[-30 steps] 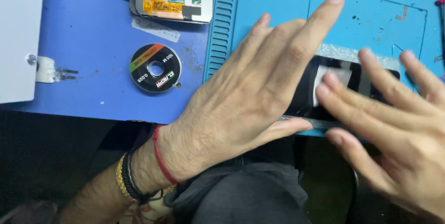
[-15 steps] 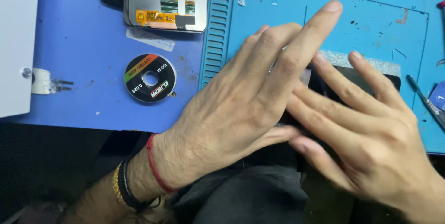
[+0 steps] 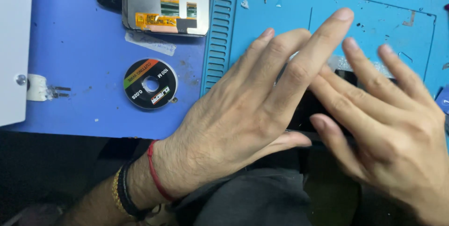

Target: Thoroughly cleaning a smartphone screen using a cleaning wipe and liquid solution on a repair workbench.

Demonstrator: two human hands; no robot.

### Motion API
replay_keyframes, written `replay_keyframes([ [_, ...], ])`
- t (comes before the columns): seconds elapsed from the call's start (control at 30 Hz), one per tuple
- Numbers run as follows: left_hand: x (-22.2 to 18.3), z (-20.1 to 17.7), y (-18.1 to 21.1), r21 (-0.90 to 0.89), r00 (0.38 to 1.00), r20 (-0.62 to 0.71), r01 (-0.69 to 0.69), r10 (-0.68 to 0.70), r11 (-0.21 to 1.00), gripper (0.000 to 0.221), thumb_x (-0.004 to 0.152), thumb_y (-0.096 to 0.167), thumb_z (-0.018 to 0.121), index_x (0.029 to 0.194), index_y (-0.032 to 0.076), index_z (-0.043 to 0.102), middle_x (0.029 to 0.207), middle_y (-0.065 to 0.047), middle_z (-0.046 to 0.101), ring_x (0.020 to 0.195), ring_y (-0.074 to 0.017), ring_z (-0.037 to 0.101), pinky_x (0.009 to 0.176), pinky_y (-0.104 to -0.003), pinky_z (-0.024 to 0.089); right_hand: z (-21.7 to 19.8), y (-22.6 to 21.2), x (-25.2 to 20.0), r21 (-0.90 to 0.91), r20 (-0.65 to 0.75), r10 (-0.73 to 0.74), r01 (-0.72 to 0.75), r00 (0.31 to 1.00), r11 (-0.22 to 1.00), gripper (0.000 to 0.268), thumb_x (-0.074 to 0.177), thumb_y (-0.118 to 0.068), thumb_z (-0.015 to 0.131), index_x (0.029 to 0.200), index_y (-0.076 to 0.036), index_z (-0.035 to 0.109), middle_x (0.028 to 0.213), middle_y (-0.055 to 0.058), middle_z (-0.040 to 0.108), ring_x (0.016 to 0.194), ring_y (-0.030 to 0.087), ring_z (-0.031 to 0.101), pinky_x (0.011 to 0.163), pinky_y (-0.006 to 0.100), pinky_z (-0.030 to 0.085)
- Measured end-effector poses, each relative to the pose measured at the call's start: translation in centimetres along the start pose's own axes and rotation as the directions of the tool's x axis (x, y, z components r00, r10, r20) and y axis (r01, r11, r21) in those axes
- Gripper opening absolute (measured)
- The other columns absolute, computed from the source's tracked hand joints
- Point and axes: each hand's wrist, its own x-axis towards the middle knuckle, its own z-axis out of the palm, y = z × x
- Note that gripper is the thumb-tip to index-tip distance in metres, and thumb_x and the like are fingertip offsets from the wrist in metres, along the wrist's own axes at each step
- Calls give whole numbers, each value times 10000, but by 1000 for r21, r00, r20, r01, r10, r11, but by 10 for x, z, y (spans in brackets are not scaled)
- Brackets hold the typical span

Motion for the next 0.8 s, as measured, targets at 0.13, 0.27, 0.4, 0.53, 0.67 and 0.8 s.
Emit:
replay_keyframes([
  [0.13,2,-5,-1,116,1000,13,-10,9,993,1528,843,1005,1145,1599,26,248,1730,-29,304,1540,-138,602,1388,-392,572,-5,-12,-13,-20,21,69,-69,997,997,389,970,-91,673,1353,-63,738,1424,124,745,1432,451,657,1219,625,453],
  [0.27,2,-3,0,62,1000,19,-24,23,998,1559,885,969,1197,1609,-5,219,1750,-63,271,1576,-189,610,1413,-406,570,-2,-18,8,-200,-34,29,-35,999,979,363,1062,-132,673,1407,-64,764,1396,44,814,1370,344,756,1149,495,551],
  [0.4,-1,-2,0,62,999,29,12,-14,998,1594,843,974,1182,1627,17,177,1771,-28,270,1598,-146,599,1449,-429,573,-4,-17,0,-89,-8,43,-43,999,995,389,996,-1,652,1375,-11,742,1373,107,793,1367,378,724,1184,541,514],
  [0.53,1,0,-1,22,1000,9,-3,3,1000,1596,844,967,1229,1609,-6,221,1752,-68,243,1606,-196,610,1443,-435,575,1,-11,12,-41,9,14,-14,1000,999,538,954,-36,584,1485,-1,662,1433,139,757,1436,412,648,1239,581,454],
  [0.67,-2,-2,0,33,999,26,23,-24,999,1627,860,970,1215,1645,28,146,1785,-21,273,1627,-140,607,1484,-434,571,-3,-4,-6,25,69,30,-31,997,999,531,913,2,581,1440,-25,638,1495,123,685,1475,447,592,1269,619,357],
  [0.8,-1,-3,2,59,999,36,4,-6,998,1587,826,973,1178,1621,20,189,1768,-31,267,1603,-151,599,1440,-422,554,-3,-7,2,-43,42,63,-61,997,997,572,917,-16,583,1480,-62,668,1472,102,734,1452,399,646,1239,594,438],
])
